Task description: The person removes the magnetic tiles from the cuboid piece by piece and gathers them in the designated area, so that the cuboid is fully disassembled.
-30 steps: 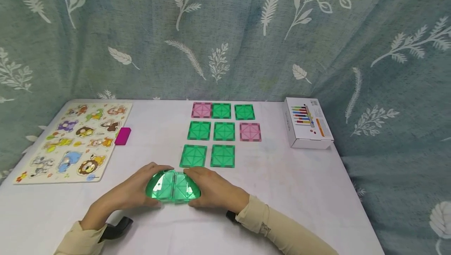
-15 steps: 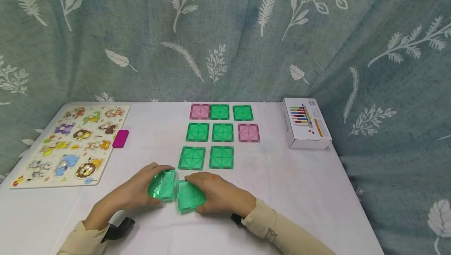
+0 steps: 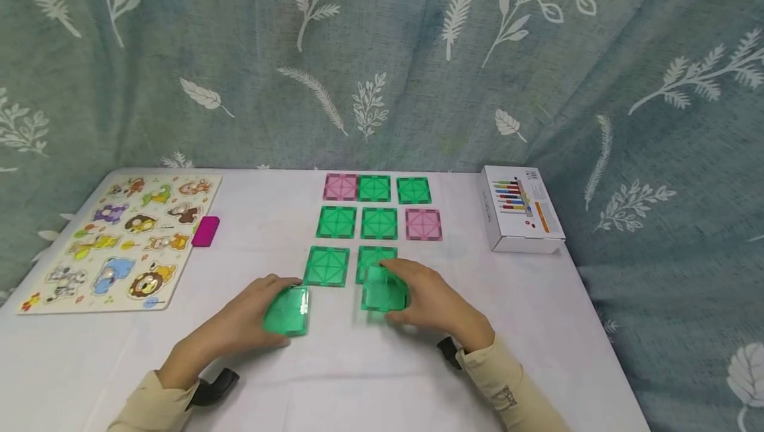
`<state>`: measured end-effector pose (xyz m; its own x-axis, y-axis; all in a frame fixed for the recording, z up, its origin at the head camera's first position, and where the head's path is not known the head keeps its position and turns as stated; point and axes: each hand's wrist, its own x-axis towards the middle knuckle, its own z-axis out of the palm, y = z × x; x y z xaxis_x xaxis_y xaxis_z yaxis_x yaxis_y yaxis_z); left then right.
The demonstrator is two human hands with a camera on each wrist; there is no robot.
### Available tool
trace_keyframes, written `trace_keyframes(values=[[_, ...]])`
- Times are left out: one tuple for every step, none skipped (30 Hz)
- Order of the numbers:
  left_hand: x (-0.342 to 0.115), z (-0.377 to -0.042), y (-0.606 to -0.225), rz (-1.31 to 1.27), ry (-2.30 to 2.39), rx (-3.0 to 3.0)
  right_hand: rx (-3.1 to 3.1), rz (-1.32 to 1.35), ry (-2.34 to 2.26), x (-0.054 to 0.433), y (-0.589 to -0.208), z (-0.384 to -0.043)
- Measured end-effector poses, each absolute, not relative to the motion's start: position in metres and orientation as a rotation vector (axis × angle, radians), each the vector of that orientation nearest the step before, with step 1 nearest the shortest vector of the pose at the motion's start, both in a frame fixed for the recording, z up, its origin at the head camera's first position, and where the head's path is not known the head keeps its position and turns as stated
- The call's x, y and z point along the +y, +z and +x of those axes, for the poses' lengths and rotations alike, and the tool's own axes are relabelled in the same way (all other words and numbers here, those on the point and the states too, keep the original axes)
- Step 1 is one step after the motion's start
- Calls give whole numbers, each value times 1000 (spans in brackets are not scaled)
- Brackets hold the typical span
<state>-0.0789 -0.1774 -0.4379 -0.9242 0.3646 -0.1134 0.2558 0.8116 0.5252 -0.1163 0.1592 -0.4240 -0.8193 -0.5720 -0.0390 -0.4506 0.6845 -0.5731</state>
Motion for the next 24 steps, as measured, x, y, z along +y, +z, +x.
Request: trace_keyframes(values=[[-175,-78,-439,473,755,2798,2693,-803,-829,165,-425,-119],[-173,-78,-439,468,749,2806,2702,-782,-830,171,-425,-122],[-171,-78,-440,462,741,2813,2711,-759,-834,177,-426,-125],[-170,-77,-441,464,733,2818,2720,-737,-832,183,-427,-128],[-168,-77,-441,465,729,2819,2730,-712,-831,188,-428,-131],[-167,-76,-442,472,718,2823,2742,-687,-830,193,-429,-134],[-166,-76,-442,480,711,2827,2756,-658,-826,198,-430,-137],[-165,-76,-442,487,702,2832,2772,-634,-818,202,-430,-139],[-165,-76,-443,496,694,2839,2786,-613,-808,205,-431,-142],[-164,-76,-443,506,689,2844,2796,-594,-797,208,-431,-144],[-163,-76,-443,515,683,2850,2804,-580,-785,210,-432,-147],[-163,-76,-443,526,679,2854,2803,-569,-783,211,-432,-150],[-162,-76,-443,536,677,2857,2800,-558,-778,212,-433,-152],[-161,-76,-442,547,678,2858,2794,-556,-769,212,-433,-155],[-160,-76,-442,558,679,2857,2785,-551,-763,213,-434,-157],[-159,-76,-442,569,684,2852,2773,-549,-761,213,-434,-159],[-158,-75,-441,580,683,2850,2763,-554,-754,213,-433,-161],[-156,-75,-441,587,683,2840,2750,-554,-751,213,-433,-162],[-154,-74,-441,592,682,2832,2739,-561,-742,213,-432,-164],[-153,-74,-440,599,686,2822,2727,-571,-734,212,-431,-165],[-151,-73,-440,608,678,2816,2715,-584,-723,212,-431,-167],[-150,-72,-440,617,670,2811,2702,-591,-716,211,-430,-168],[-149,-72,-440,628,656,2809,2691,-598,-704,211,-429,-170],[-147,-72,-440,636,647,2804,2679,-600,-695,211,-429,-171]])
